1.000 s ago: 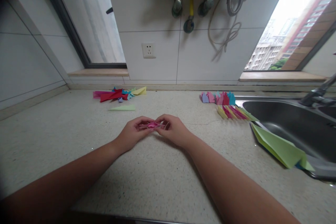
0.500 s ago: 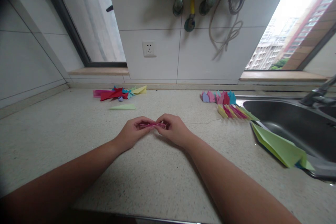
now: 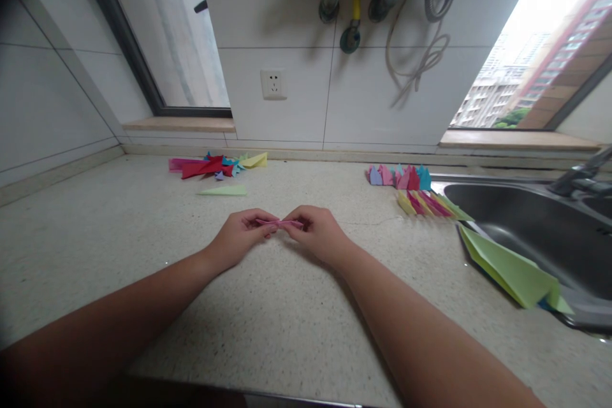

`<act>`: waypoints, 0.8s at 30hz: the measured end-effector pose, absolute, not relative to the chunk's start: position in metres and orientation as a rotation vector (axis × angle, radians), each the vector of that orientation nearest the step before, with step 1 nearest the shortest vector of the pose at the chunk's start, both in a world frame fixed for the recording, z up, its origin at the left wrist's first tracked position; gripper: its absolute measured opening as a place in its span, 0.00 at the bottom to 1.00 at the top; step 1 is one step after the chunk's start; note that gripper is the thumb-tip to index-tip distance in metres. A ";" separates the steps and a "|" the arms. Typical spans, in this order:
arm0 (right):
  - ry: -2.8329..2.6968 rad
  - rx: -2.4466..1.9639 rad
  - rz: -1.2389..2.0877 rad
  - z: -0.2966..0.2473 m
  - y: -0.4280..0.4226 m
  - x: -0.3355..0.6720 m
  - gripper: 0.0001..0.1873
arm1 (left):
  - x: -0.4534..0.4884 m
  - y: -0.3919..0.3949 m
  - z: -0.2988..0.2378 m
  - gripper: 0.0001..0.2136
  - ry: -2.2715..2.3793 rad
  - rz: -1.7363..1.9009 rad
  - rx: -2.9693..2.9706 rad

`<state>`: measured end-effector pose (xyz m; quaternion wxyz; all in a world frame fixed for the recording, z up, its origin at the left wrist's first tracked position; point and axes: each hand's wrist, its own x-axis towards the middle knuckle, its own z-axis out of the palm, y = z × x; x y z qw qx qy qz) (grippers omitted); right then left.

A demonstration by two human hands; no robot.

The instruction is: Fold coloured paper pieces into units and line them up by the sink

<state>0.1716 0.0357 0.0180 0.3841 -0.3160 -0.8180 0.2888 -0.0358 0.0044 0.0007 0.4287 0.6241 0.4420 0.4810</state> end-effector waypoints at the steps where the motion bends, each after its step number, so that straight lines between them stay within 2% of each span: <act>1: -2.083 -0.807 0.741 0.018 0.036 0.172 0.11 | -0.036 0.005 0.000 0.11 1.107 1.201 1.547; 24: -1.971 -0.823 0.972 0.022 0.041 0.173 0.10 | -0.030 0.001 0.011 0.10 1.044 1.260 1.427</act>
